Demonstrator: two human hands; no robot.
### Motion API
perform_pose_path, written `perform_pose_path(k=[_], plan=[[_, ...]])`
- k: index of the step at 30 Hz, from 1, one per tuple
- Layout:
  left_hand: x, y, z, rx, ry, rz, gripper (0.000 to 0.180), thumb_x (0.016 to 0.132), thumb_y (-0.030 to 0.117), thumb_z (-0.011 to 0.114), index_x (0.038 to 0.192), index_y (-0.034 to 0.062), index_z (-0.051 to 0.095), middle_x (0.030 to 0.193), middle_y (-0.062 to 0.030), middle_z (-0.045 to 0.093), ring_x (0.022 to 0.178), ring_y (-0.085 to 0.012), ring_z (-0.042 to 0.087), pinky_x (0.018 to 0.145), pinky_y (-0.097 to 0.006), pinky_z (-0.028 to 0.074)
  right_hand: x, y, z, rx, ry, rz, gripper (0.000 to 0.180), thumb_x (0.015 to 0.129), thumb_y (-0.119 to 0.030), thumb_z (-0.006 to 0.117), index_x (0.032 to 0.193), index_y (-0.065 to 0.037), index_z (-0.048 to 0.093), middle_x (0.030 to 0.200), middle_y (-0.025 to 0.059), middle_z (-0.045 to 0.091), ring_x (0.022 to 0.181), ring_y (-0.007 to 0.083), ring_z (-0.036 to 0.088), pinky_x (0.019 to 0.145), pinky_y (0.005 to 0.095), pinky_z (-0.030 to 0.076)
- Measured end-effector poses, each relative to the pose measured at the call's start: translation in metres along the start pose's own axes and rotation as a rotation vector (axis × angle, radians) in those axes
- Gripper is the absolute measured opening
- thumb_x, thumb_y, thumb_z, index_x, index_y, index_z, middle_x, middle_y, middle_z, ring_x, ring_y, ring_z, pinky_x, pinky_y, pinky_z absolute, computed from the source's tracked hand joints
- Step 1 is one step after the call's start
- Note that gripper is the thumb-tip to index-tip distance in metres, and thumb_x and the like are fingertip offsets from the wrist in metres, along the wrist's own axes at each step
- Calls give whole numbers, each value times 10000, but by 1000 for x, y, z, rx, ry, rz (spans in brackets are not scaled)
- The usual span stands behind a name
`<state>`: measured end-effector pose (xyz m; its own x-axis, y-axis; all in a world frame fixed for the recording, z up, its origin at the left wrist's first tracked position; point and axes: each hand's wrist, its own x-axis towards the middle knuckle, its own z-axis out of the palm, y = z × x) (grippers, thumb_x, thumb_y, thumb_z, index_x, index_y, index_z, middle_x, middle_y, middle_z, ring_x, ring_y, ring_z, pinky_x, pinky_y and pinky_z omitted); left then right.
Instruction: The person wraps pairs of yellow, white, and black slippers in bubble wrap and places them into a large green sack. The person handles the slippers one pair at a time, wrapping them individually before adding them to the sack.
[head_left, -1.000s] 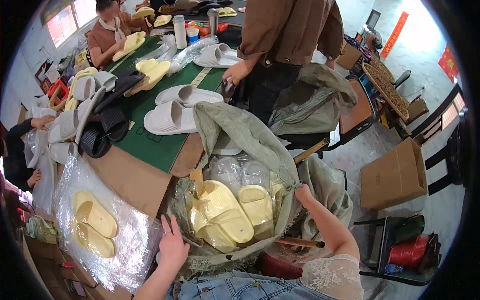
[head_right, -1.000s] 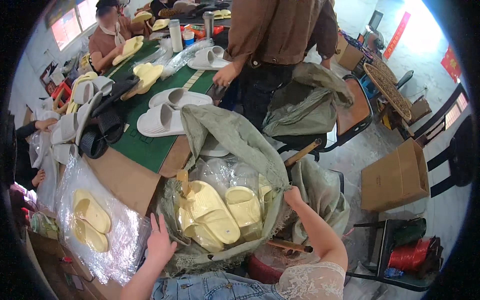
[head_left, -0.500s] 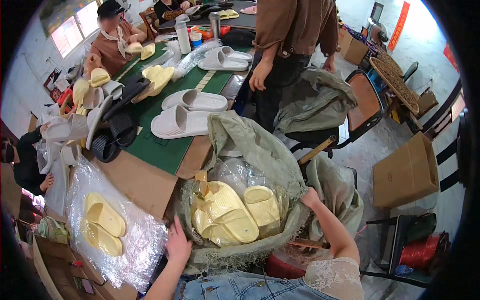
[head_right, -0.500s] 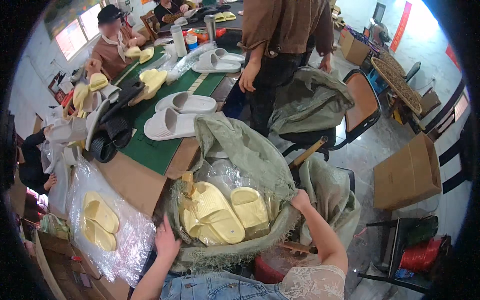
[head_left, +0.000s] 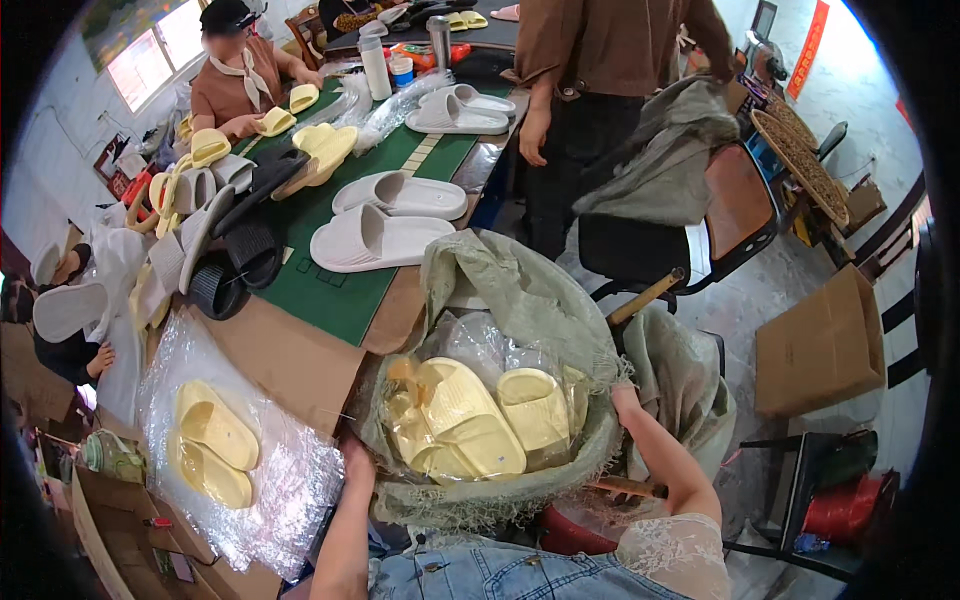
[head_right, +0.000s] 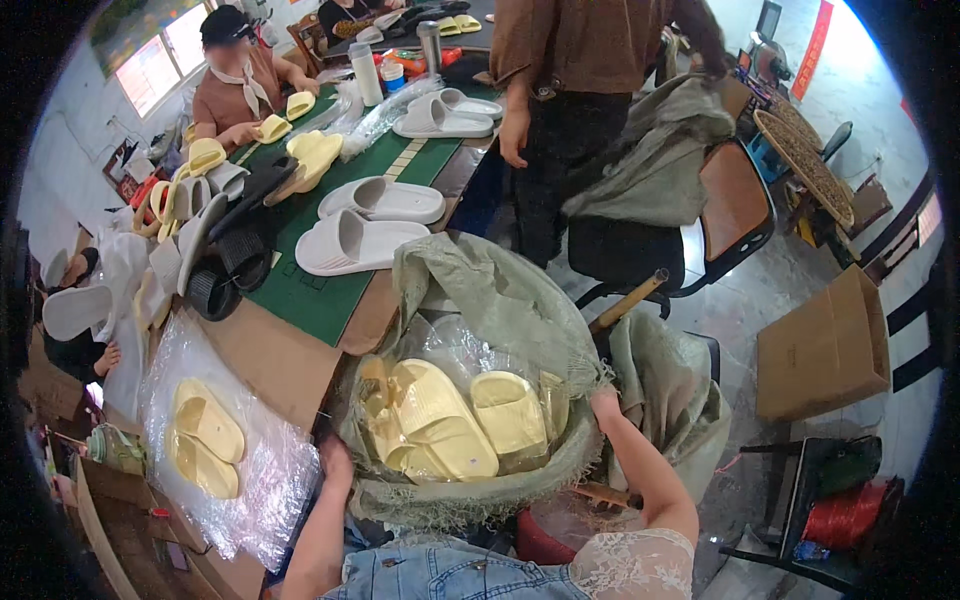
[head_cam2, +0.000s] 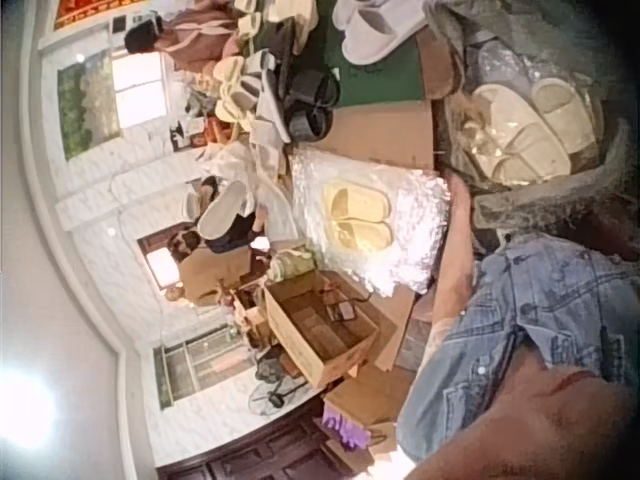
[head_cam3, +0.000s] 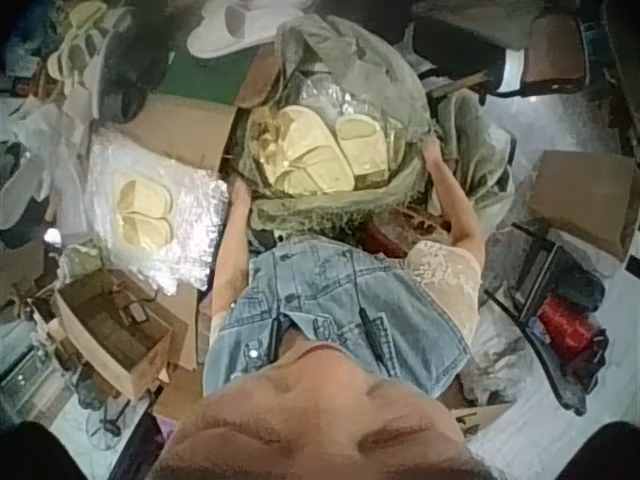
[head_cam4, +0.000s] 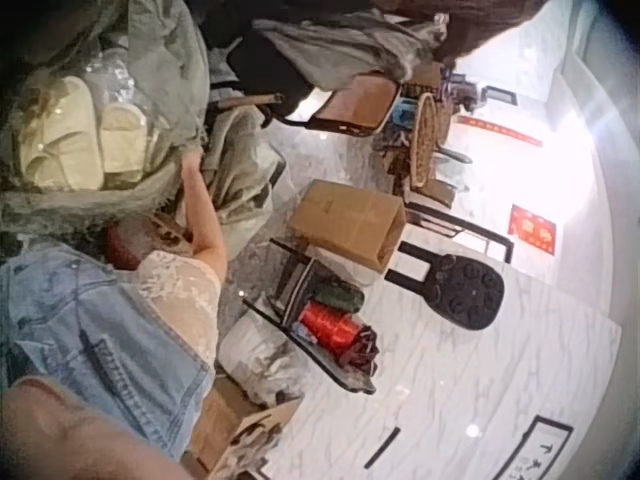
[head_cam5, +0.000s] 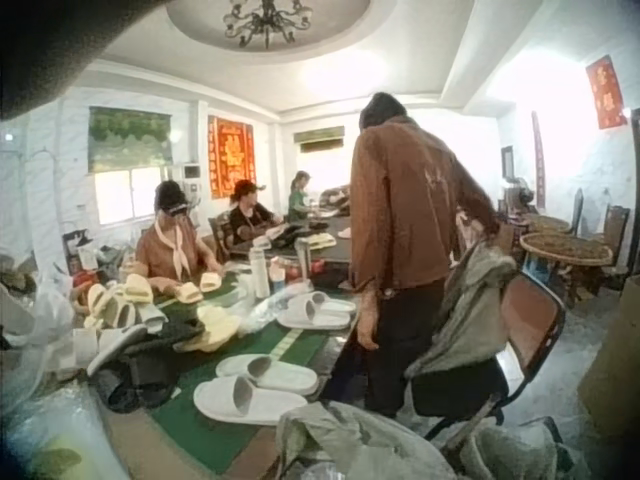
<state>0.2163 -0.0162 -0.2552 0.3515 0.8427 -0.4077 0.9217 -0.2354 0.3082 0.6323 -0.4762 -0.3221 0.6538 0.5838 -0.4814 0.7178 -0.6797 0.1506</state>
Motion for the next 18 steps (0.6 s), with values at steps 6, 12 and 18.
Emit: perform_pose_path(k=[6,12,18], plan=[[-38,26,-4,-1105,28,88,392,1044,274,460,1337,30,549,1271,-87,596,1081,-225,570,959,-343,469,14,17,11,1070,477,198,369,963,-144,530,1323,-84,581,1257,103,639,1127,280,596,968,383,465],[-150,94,-71,-1386,-239,-177,435,1041,318,486,1359,23,510,1290,-105,592,1107,-266,604,883,-416,538,0,90,-71,1927,758,131,318,1012,-131,502,1305,-46,589,1222,62,638,1044,255,598,933,360,477],[-216,136,-157,-1540,-307,6,425,1039,298,479,1363,25,506,1315,-124,581,1138,-276,599,908,-423,536,-5,83,-156,1245,611,342,301,999,-129,511,1267,-25,604,1167,79,650,1002,260,605,901,367,483]])
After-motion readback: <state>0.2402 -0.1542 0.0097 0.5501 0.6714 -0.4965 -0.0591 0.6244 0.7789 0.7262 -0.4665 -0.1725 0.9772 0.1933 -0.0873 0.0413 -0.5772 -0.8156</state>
